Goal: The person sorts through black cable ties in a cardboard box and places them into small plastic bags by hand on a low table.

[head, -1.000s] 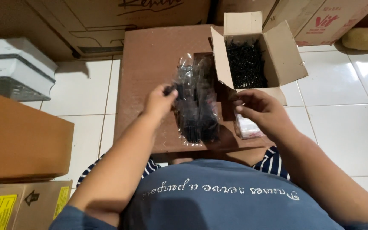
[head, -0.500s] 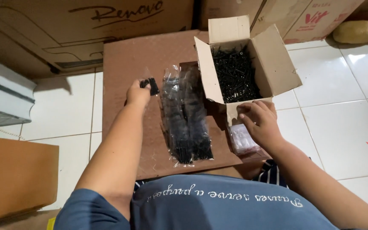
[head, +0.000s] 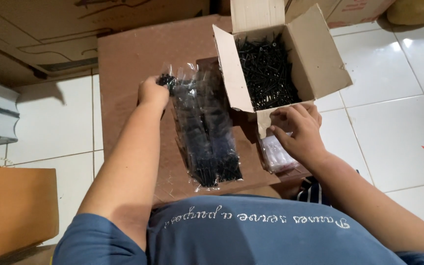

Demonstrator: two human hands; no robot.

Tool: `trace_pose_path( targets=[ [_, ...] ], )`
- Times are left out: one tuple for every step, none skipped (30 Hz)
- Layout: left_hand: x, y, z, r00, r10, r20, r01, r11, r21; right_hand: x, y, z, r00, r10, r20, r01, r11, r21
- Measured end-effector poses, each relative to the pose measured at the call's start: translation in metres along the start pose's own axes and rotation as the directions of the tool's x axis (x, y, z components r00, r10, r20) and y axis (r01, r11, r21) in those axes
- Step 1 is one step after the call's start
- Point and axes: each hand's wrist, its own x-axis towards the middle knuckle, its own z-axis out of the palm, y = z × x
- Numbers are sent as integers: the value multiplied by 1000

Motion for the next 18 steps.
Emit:
trace_pose_path(
  targets=[
    [1,-1,3,1000,0,6,0,1000,2,1,0,-1,1000,5,2,-5,1000,-2],
    [1,-2,6,1000,-4,1,4,999,-34,1,0,-2,1000,-9,-1,9,1000,14],
    [2,-2,8,1000,-7,-4,6,998,-69,2,-1,-2,1000,-24,-7,24,999,30],
    [3,-5,9,1000,-6,1,6,998,-67,2,7,-1,1000,-19,-6,19,999,29],
    [4,-8,10,1000,-17,-17,15,992,-125,2,15,0,1000,-18,18,18,999,32],
    [4,-11,11,999,-29,-33,23,983,-183,1,23,1,999,-17,42,16,999,34],
    [-6,-9,5,999,-25,-32,19,983,-182,2,20,-3,999,-14,39,13,999,33],
    [-17,-6,-2,998,-48,-48,39,984,-175,1,17,-8,998,3,71,-13,990,144],
    [-28,-4,-8,995,-71,-64,60,984,-168,1,14,-13,994,15,104,-41,967,252],
    [-38,-2,-13,996,-68,-63,57,984,-167,-1,3,-22,995,17,101,-42,967,251],
    [-47,0,-18,996,-55,-70,40,978,-204,-2,-8,-32,976,127,176,-175,939,295],
    [-56,1,-24,996,-42,-77,22,971,-240,-4,-19,-42,940,228,255,-306,893,329],
    [-79,12,-38,996,-40,-81,19,970,-241,-3,-28,-50,941,225,252,-302,894,330],
    [-102,23,-51,997,-32,-65,11,953,-304,-4,-37,-59,891,243,384,-327,930,168],
    [-126,33,-65,998,-24,-53,3,931,-365,-3,-45,-67,820,276,502,-321,947,2],
    [-137,31,-70,998,-22,-60,-1,931,-366,-7,-44,-64,823,271,500,-315,949,5],
    [-149,29,-74,999,36,-35,-47,920,-389,-11,-42,-61,764,301,571,-235,954,-187],
    [-160,27,-79,995,95,-11,-91,906,-413,-14,-40,-59,700,347,625,-131,922,-365]
  ],
)
